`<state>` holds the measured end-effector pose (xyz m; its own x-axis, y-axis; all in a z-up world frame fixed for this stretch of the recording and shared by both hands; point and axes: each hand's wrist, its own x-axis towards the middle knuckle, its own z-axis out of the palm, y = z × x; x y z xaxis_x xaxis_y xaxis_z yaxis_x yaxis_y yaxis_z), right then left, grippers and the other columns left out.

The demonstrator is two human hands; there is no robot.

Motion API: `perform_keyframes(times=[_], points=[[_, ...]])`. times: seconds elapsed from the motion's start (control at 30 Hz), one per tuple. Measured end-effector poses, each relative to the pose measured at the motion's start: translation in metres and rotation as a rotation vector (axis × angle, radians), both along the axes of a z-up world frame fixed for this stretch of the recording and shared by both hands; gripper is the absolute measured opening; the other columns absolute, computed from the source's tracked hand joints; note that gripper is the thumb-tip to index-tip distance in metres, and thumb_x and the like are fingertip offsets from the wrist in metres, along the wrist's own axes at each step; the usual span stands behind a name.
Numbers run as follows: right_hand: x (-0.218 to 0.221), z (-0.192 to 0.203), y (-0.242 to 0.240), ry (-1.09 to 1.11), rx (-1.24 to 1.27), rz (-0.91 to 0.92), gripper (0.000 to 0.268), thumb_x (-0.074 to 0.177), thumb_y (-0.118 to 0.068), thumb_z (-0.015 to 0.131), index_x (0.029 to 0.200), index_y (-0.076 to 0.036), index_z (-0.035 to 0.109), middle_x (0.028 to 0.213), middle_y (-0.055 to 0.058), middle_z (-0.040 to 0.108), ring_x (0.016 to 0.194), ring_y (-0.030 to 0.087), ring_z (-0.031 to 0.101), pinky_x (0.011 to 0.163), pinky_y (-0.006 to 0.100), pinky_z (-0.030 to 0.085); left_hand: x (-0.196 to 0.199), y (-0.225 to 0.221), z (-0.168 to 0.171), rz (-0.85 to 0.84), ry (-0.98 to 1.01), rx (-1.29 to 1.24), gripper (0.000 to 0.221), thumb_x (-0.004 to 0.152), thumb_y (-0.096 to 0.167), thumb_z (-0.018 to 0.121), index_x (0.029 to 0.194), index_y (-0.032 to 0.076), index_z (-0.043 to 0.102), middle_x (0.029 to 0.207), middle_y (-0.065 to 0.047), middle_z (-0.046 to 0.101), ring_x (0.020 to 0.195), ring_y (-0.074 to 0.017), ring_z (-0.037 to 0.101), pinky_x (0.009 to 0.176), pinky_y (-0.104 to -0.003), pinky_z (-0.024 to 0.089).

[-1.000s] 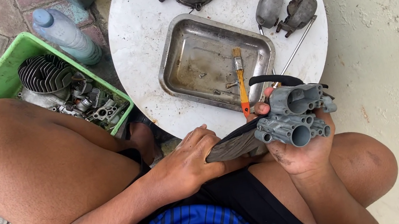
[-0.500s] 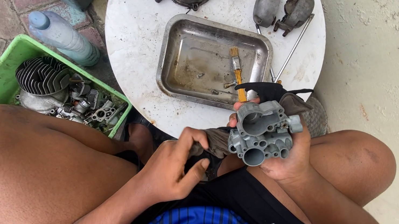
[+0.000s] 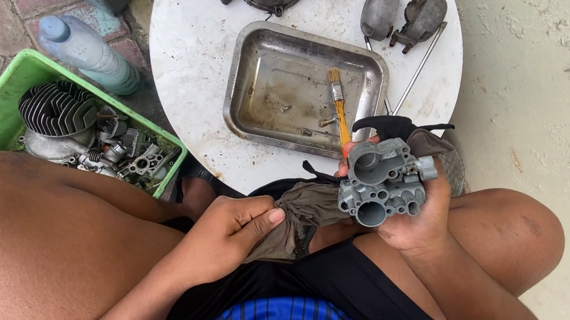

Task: Cleaning and assembling a motorcycle carburetor using a brush and cloth

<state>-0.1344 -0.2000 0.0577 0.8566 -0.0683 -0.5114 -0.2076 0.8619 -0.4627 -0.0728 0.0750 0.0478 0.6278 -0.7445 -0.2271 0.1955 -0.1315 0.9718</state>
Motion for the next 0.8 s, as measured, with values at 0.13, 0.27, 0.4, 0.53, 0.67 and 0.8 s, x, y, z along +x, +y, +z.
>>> perform_keyframes(times=[0.13, 0.27, 0.4, 0.53, 0.67, 0.8], points=[[-0.001, -0.009, 0.007, 0.017, 0.027, -0.031, 0.065, 0.096, -0.054, 0.052, 0.120, 0.006, 0.062, 0.118, 0.034, 0.064, 0.104, 0.051, 0.058, 0.083, 0.064, 0.048, -0.004, -0.004, 0.015, -0.024, -0.184, 0.171, 0.020, 0.103, 0.009, 0.043, 0.113, 0.009, 0.060, 0.061, -0.011, 0.069, 0.053, -0.0294, 0.067, 0.057, -0.040, 0.053], [-0.004, -0.010, 0.017, 0.046, 0.013, -0.035, 0.061, 0.101, -0.050, 0.046, 0.116, 0.005, 0.064, 0.123, 0.035, 0.065, 0.102, 0.055, 0.061, 0.081, 0.065, 0.051, -0.015, -0.018, 0.031, 0.123, -0.493, 0.153, 0.070, 0.084, 0.024, 0.077, 0.143, 0.001, 0.045, 0.111, -0.022, 0.052, 0.095, -0.0408, 0.055, 0.082, -0.050, 0.049], [-0.003, -0.002, 0.037, 0.107, -0.030, -0.023, 0.058, 0.101, -0.050, 0.048, 0.114, 0.004, 0.066, 0.127, 0.034, 0.067, 0.104, 0.055, 0.065, 0.081, 0.062, 0.057, -0.020, -0.037, 0.042, 0.269, -0.540, 0.042, 0.107, 0.073, 0.044, 0.090, 0.155, 0.003, 0.035, 0.139, -0.028, 0.034, 0.124, -0.0534, 0.034, 0.111, -0.064, 0.027], [0.000, 0.006, 0.053, 0.188, -0.086, 0.069, 0.056, 0.092, -0.054, 0.056, 0.109, -0.001, 0.069, 0.099, 0.022, 0.074, 0.070, 0.038, 0.066, 0.036, 0.042, 0.047, -0.019, -0.045, 0.027, 0.349, -0.641, 0.018, 0.091, 0.076, 0.051, 0.085, 0.148, 0.009, 0.049, 0.126, -0.013, 0.049, 0.117, -0.0368, 0.042, 0.107, -0.049, 0.028], [-0.003, -0.004, 0.055, 0.161, -0.180, -0.079, 0.025, 0.094, -0.023, 0.053, 0.091, -0.001, 0.066, 0.089, 0.020, 0.071, 0.072, 0.037, 0.066, 0.053, 0.041, 0.053, -0.014, -0.046, 0.024, 0.398, -0.620, -0.053, 0.084, 0.070, 0.052, 0.087, 0.140, 0.015, 0.058, 0.109, -0.005, 0.048, 0.103, -0.0274, 0.043, 0.100, -0.041, 0.032], [-0.025, -0.008, 0.058, 0.165, -0.432, -0.126, 0.029, 0.094, -0.006, 0.052, 0.117, 0.006, 0.065, 0.108, 0.027, 0.071, 0.099, 0.036, 0.070, 0.087, 0.047, 0.059, -0.007, -0.034, 0.038, 0.272, -0.669, -0.036, 0.069, 0.072, 0.035, 0.081, 0.132, 0.012, 0.056, 0.115, -0.010, 0.045, 0.111, -0.0274, 0.051, 0.103, -0.037, 0.041]])
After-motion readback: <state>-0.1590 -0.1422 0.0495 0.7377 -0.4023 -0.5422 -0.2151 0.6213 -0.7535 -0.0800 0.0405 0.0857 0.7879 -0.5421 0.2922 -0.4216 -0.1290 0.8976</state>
